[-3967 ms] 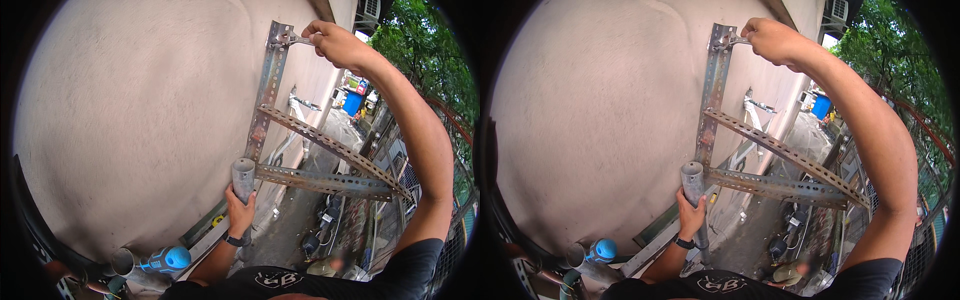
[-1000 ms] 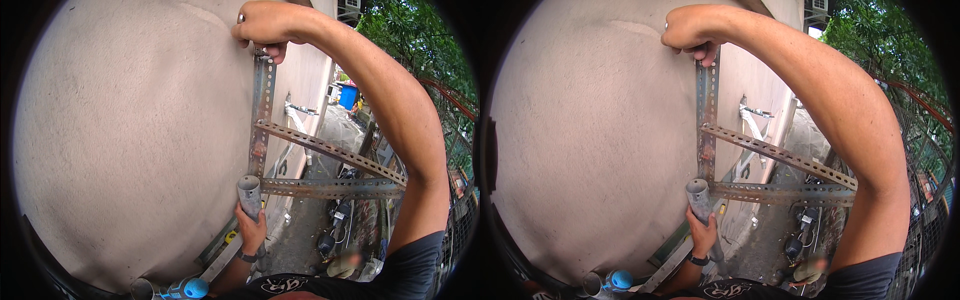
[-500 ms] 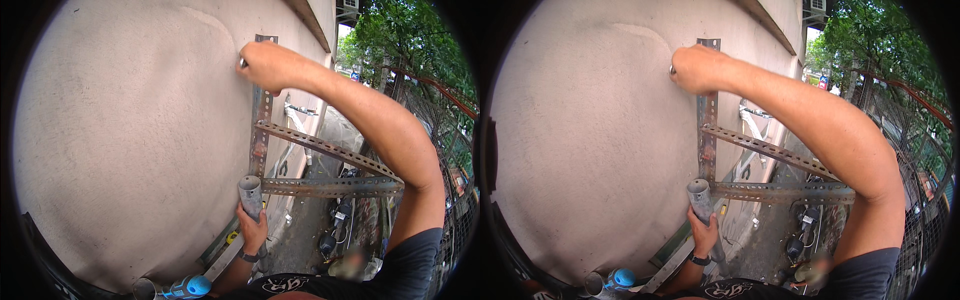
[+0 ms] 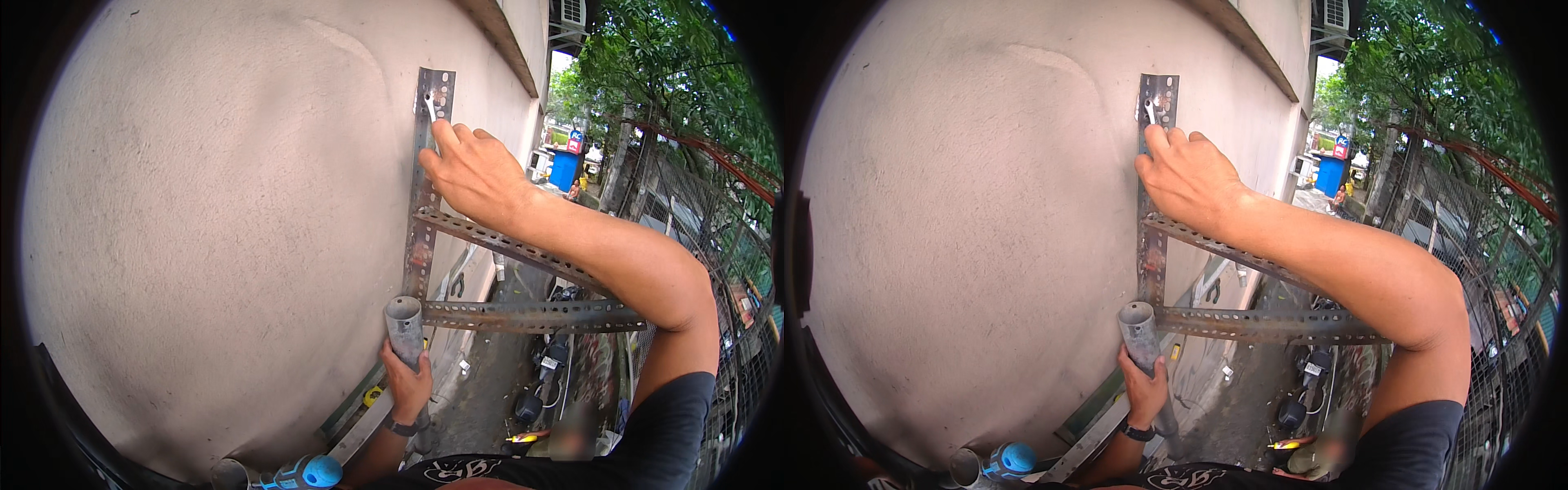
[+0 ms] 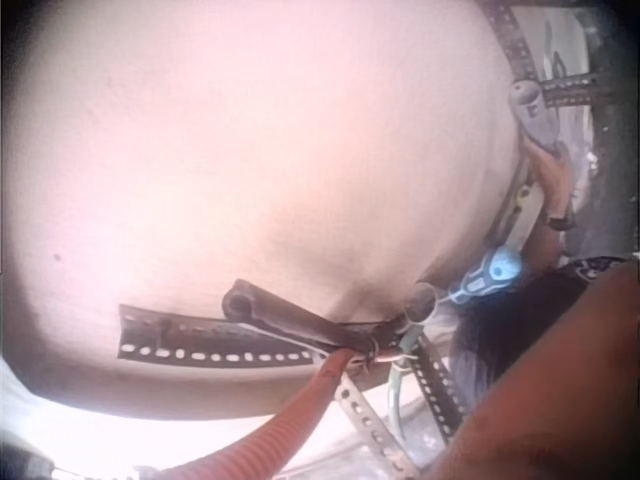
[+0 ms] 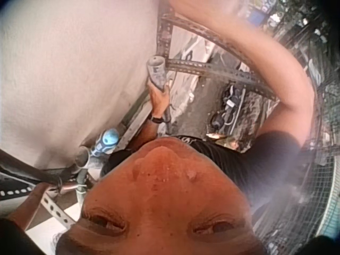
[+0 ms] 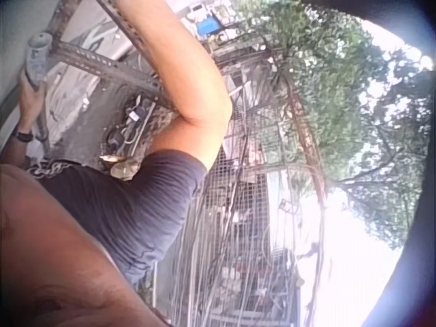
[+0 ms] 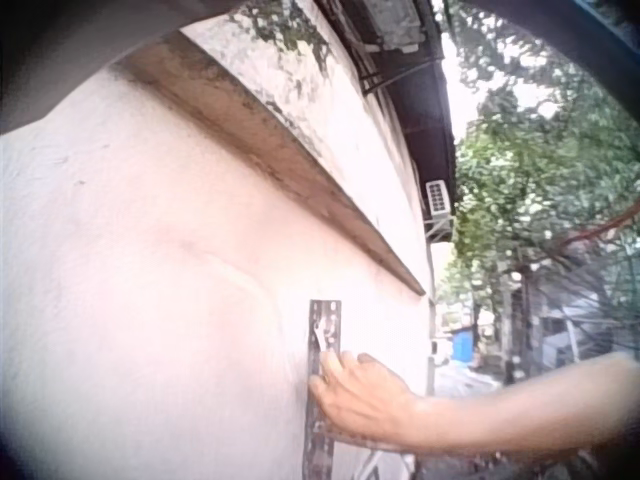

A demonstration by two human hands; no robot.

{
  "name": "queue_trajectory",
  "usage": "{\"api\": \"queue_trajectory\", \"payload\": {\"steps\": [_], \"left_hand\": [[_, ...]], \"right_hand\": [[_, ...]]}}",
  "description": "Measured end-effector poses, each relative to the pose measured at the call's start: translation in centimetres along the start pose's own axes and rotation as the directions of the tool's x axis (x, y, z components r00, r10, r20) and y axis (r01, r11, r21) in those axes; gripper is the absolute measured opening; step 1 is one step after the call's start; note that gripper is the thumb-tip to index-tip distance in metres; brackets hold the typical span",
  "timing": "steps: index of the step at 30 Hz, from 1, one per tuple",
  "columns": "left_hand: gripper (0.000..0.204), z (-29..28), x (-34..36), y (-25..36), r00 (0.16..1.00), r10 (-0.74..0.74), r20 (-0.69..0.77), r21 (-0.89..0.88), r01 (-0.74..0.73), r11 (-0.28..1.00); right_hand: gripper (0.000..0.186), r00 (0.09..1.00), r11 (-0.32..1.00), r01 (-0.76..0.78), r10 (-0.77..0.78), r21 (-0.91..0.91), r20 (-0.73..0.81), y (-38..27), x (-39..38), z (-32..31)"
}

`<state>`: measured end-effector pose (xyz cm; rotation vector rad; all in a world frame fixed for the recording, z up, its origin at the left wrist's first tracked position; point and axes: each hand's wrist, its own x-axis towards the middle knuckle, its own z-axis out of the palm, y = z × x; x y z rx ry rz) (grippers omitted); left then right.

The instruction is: The person uses a wrench to tighten bolts on a metal bracket attached to an exterior wall while standing on a ladder.

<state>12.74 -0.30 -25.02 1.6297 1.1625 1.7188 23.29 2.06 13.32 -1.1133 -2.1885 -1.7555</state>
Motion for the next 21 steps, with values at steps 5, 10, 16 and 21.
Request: {"api": "queue_trajectory", "payload": {"steps": [5,10,16,21], "left_hand": [[0.078,-0.2,0.1,0.0,1.000,-0.005,-0.012,-0.009,0.005,1.000],[0.078,-0.4,0.2,0.3,1.000,0.013,-0.010,0.003,-0.013,1.000],[0.079,0.0,0.1,0.1,0.999,0.050,-0.010,0.033,-0.050,0.998],[0.079,-0.3,0.2,0.1,1.000,0.005,-0.006,-0.005,-0.005,1.000]], "right_hand": [[0.018,0.997,0.991,0.073,-0.072,0.114,-0.009,-1.4,-0.5,-1.9],[0.040,0.853,0.634,-0.520,0.345,0.572,0.392,4.0,4.4,-8.5],[0.036,0.836,0.346,-0.517,0.400,0.783,0.375,9.8,8.2,-8.0],[0.037,0.820,0.262,-0.541,0.379,0.799,0.430,9.7,10.2,-5.7]]}}
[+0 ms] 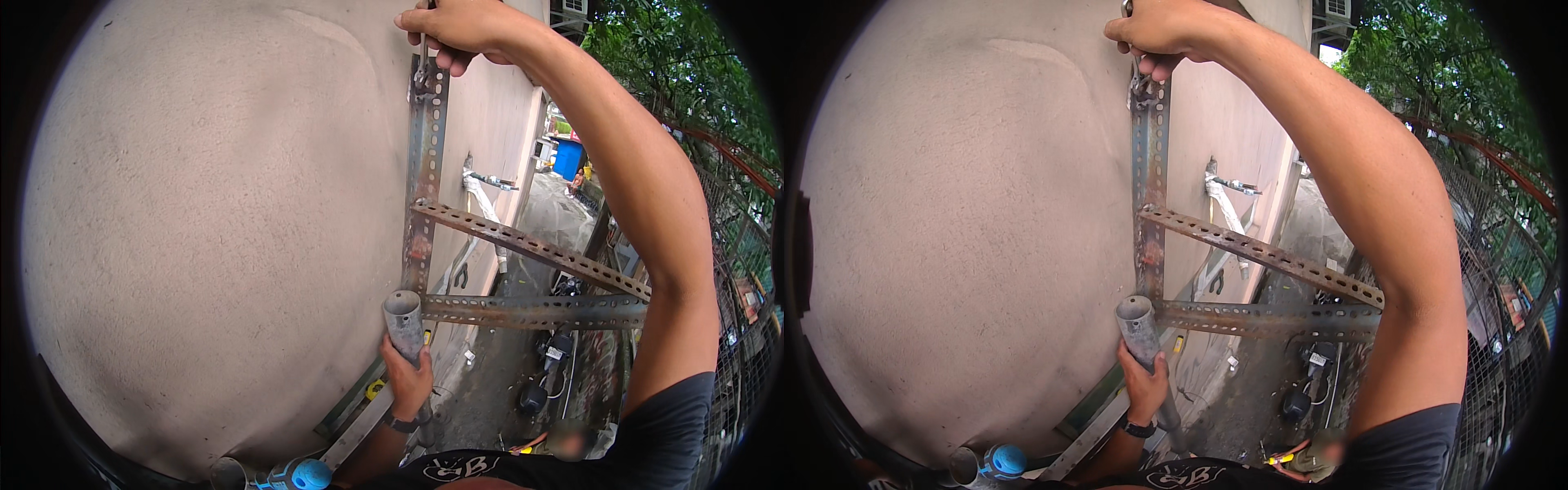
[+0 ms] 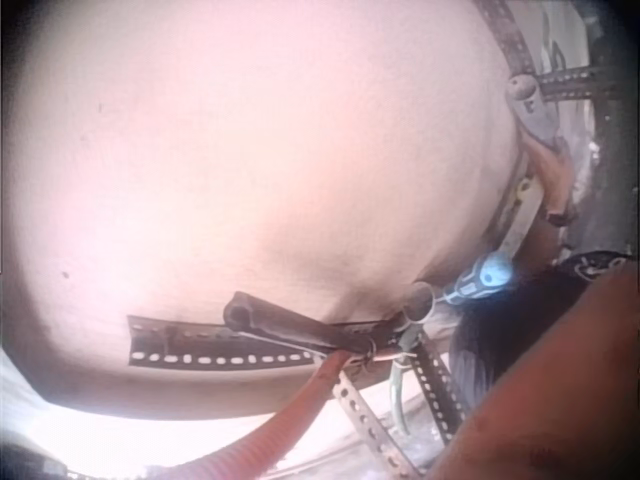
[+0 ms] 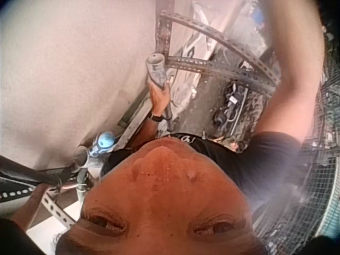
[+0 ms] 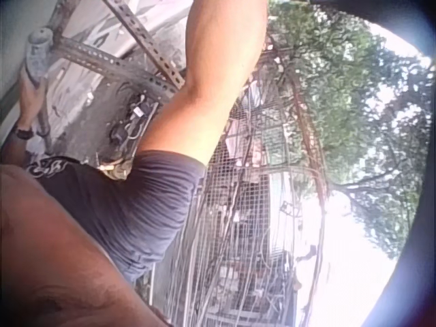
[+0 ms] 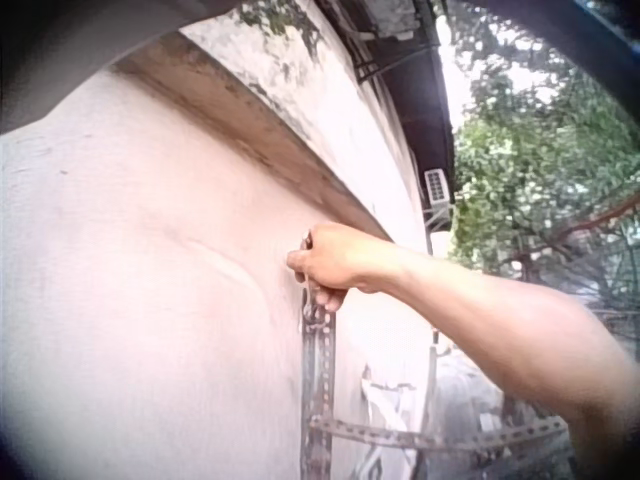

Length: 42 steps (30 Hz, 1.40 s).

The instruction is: The person uses a wrench to tighten bolts on a metal bracket attached to an exterior wall while standing on a ladder.

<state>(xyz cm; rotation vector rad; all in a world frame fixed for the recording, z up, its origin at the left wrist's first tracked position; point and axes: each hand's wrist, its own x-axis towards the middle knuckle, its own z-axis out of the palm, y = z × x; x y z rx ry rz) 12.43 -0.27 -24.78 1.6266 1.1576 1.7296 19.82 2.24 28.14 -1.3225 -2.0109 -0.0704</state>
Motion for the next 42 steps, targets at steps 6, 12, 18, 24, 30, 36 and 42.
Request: {"api": "queue_trajectory", "payload": {"steps": [6,12,18,24,30,36,42], "left_hand": [[0.079,0.1,0.1,0.2,1.000,0.007,0.001,0.020,-0.007,1.000],[0.080,0.3,-0.1,-0.1,1.000,-0.003,0.012,-0.004,0.003,1.000],[0.080,0.3,-0.2,-0.4,1.000,0.013,0.017,-0.001,-0.013,1.000],[0.080,0.1,-0.1,-0.1,1.000,0.018,0.007,0.015,-0.018,1.000],[0.081,0.2,-0.1,-0.3,1.000,0.004,0.026,0.017,-0.004,1.000],[0.082,-0.1,-0.1,-0.2,1.000,-0.002,0.014,0.039,0.002,0.999],[0.081,0.2,0.1,0.6,1.000,0.009,0.029,0.014,-0.010,1.000]], "right_hand": [[0.036,0.996,0.996,-0.072,0.073,-0.046,0.040,-0.8,1.2,0.1],[0.036,0.996,0.996,-0.072,0.074,-0.044,0.057,-0.1,1.4,0.0],[0.036,0.996,0.997,-0.066,0.068,-0.028,0.063,-0.4,0.3,0.5],[0.032,0.986,0.991,-0.135,0.132,0.022,0.106,0.3,2.2,0.1],[0.035,0.969,0.957,-0.246,0.238,0.154,0.066,2.5,4.1,-1.0],[0.039,0.993,0.992,-0.114,0.111,0.058,0.048,1.6,1.9,-0.4],[0.045,0.987,0.970,0.153,-0.160,-0.190,-0.021,2.0,-1.0,0.8]]}}
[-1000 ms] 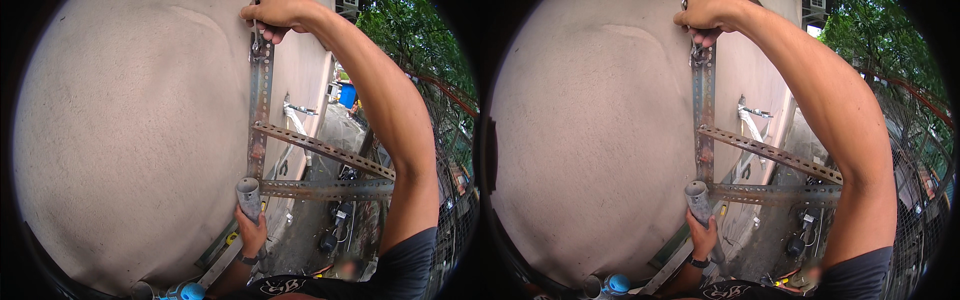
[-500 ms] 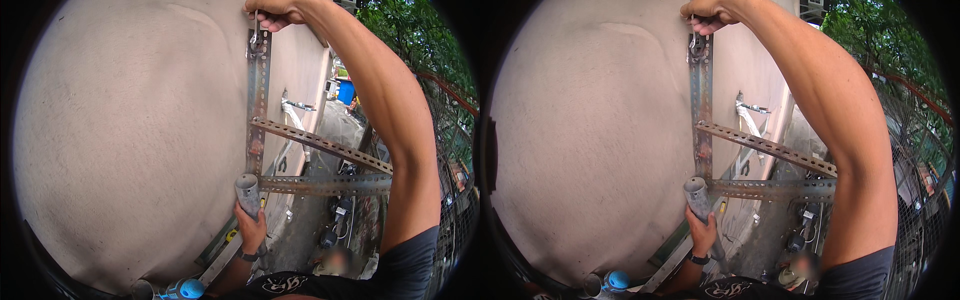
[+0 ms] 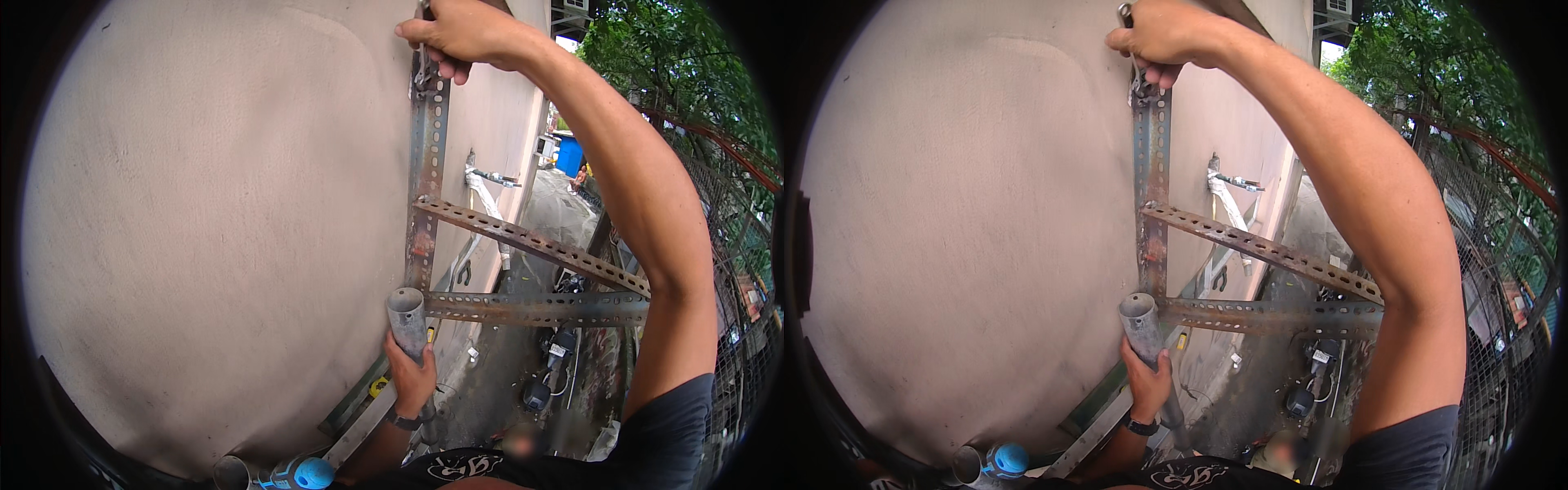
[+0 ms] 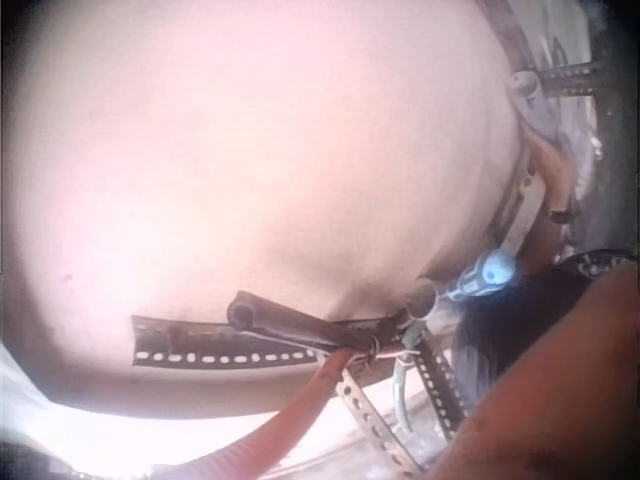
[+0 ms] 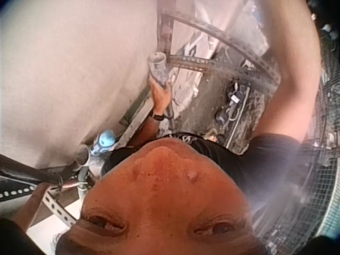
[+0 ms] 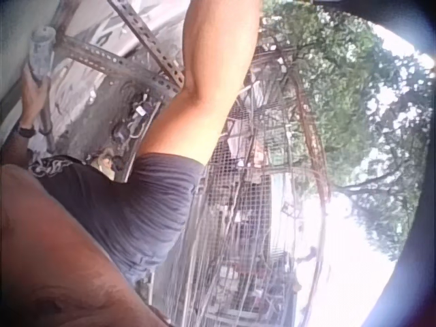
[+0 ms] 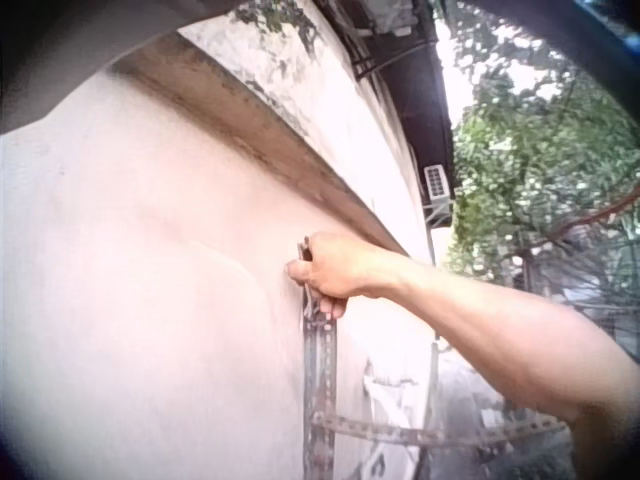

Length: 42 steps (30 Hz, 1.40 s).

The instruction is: The person uses a wrench to tighten bolts on a metal bracket attached to an exterior wall while standing on a ladder.

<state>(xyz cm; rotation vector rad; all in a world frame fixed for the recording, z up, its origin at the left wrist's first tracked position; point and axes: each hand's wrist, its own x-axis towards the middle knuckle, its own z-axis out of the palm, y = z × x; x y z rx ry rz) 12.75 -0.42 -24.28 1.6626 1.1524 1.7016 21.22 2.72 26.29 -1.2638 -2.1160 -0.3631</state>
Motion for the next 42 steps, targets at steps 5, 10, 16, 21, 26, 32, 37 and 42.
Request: {"api": "queue_trajectory", "payload": {"steps": [5,10,16,21,26,32,37,42], "left_hand": [[0.081,-0.4,0.0,-0.5,1.000,-0.014,-0.024,-0.008,0.014,1.000],[0.081,0.2,0.1,-0.3,1.000,0.020,-0.017,-0.011,-0.020,1.000],[0.081,-0.2,-0.2,-0.7,1.000,0.014,-0.021,0.024,-0.014,1.000],[0.081,0.1,-0.3,-0.6,1.000,0.021,-0.006,0.016,-0.021,1.000],[0.081,-0.1,-0.2,-0.5,1.000,0.008,-0.026,-0.003,-0.008,1.000],[0.081,-0.1,-0.2,-0.5,0.999,0.035,-0.026,0.080,-0.033,0.996],[0.083,-0.2,-0.2,-0.4,1.000,-0.013,0.012,0.036,0.013,0.999],[0.081,-0.3,-0.1,-0.9,0.999,0.024,-0.026,0.043,-0.023,0.999]], "right_hand": [[0.021,0.885,0.590,0.405,-0.444,-0.699,0.137,-0.4,-4.1,7.6],[0.013,0.862,0.451,0.447,-0.447,-0.773,0.237,1.1,-7.9,9.2],[0.030,0.970,0.949,0.187,-0.219,-0.255,-0.106,-1.3,-5.4,2.2],[0.038,0.984,0.924,-0.120,0.160,0.364,-0.080,-0.1,0.0,-2.8],[0.036,0.976,0.936,-0.218,0.214,0.276,0.045,1.0,2.3,-1.5],[0.043,0.973,0.913,-0.229,0.207,0.336,0.102,1.9,2.9,-0.8],[0.050,0.972,0.912,-0.234,0.220,0.337,0.081,0.7,2.3,-0.3],[0.050,0.975,0.936,-0.216,0.221,0.279,0.011,-1.6,1.7,1.4]]}}
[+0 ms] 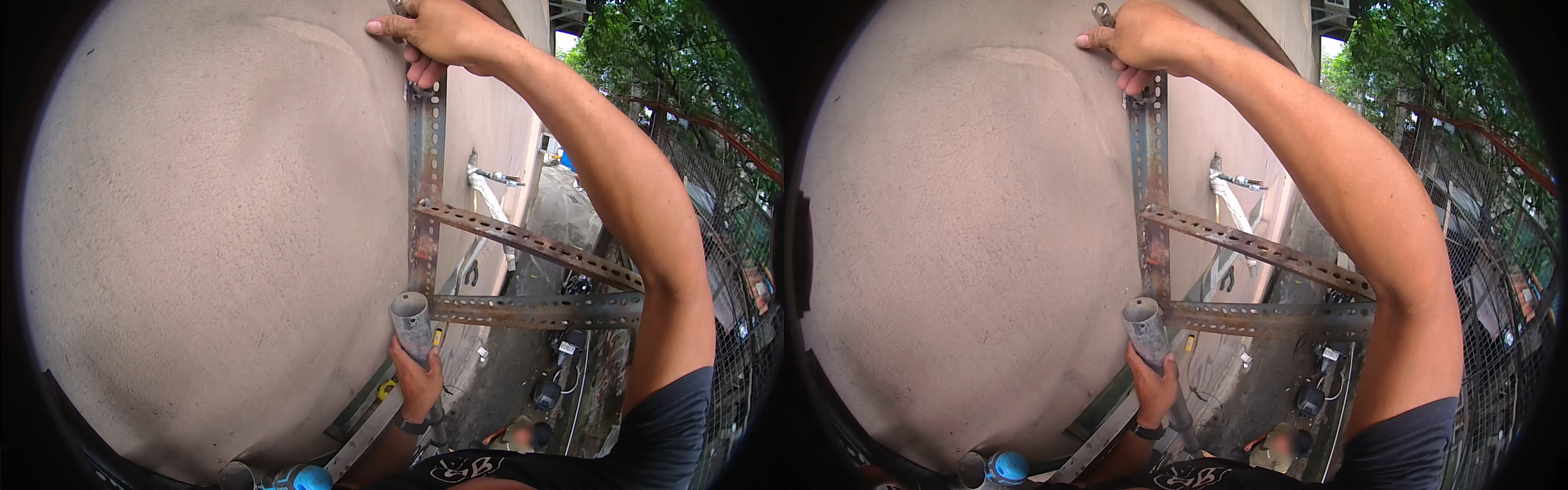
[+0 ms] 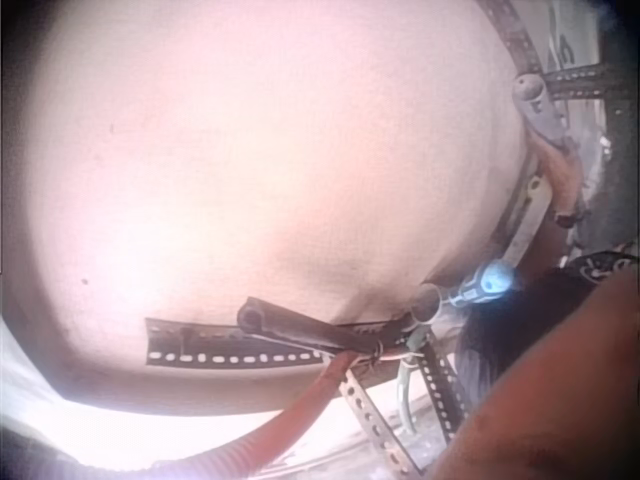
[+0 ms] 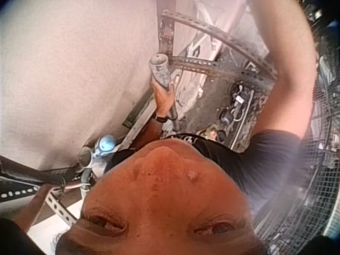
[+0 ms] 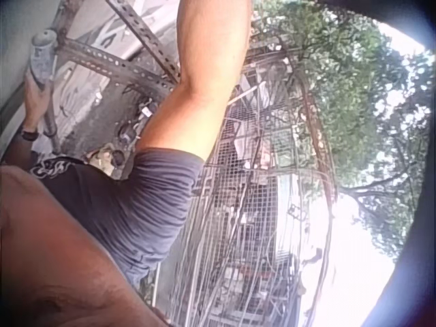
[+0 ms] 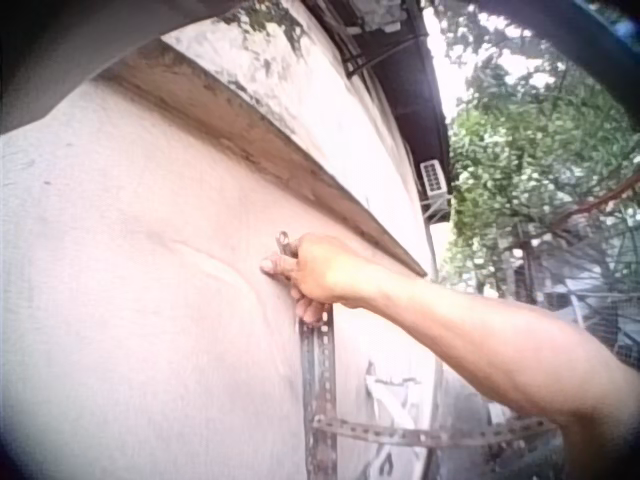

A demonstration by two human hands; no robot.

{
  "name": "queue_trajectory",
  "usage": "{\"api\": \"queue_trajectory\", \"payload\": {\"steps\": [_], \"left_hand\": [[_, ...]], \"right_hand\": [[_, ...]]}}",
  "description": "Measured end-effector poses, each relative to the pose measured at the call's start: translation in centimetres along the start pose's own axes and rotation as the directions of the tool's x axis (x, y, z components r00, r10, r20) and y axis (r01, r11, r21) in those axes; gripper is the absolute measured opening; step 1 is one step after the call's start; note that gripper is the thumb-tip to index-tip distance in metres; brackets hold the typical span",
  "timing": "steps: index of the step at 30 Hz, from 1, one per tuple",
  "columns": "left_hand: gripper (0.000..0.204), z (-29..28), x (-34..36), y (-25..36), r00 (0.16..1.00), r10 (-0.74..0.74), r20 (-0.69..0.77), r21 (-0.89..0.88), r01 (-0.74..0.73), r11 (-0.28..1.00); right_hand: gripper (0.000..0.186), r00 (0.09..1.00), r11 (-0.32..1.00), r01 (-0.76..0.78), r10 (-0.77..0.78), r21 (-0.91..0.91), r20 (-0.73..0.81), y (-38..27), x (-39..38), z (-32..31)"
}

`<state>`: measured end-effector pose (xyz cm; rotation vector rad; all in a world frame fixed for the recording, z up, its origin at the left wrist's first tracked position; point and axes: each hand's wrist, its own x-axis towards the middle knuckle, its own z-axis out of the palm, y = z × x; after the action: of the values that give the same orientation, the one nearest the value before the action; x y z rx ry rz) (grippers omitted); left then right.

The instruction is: The person uses a wrench to tighten bolts on a metal bracket attached to an exterior wall while standing on a ladder.

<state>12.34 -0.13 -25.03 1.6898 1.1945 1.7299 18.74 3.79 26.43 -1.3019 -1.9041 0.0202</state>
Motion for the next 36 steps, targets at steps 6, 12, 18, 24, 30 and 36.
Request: {"api": "queue_trajectory", "payload": {"steps": [6,12,18,24,30,36], "left_hand": [[0.081,0.2,0.0,0.4,1.000,0.004,0.006,-0.007,-0.004,1.000],[0.081,0.1,-0.1,0.3,1.000,0.008,0.002,-0.001,-0.008,1.000],[0.082,0.4,-0.2,0.4,1.000,-0.001,0.024,-0.014,0.001,1.000],[0.083,0.1,-0.1,0.2,1.000,-0.006,0.002,0.016,0.006,1.000],[0.082,0.2,-0.2,0.1,1.000,0.000,0.009,-0.005,0.000,1.000],[0.082,0.1,0.0,0.7,0.999,-0.012,0.033,-0.003,0.012,1.000]], "right_hand": [[0.036,0.984,0.957,0.171,-0.177,0.235,0.004,2.5,-0.2,-1.0],[0.028,0.973,0.956,0.151,-0.188,0.251,0.131,3.6,0.0,-1.8],[0.037,0.993,0.977,0.115,-0.120,0.180,0.018,5.4,1.4,-2.4],[0.015,0.774,0.331,0.516,-0.576,-0.790,0.264,4.7,-5.5,6.1],[0.012,0.638,0.043,0.576,-0.648,-0.816,0.416,8.4,-7.7,6.3],[0.011,0.490,0.011,0.658,-0.765,-0.753,0.417,10.3,-8.1,5.6]]}}
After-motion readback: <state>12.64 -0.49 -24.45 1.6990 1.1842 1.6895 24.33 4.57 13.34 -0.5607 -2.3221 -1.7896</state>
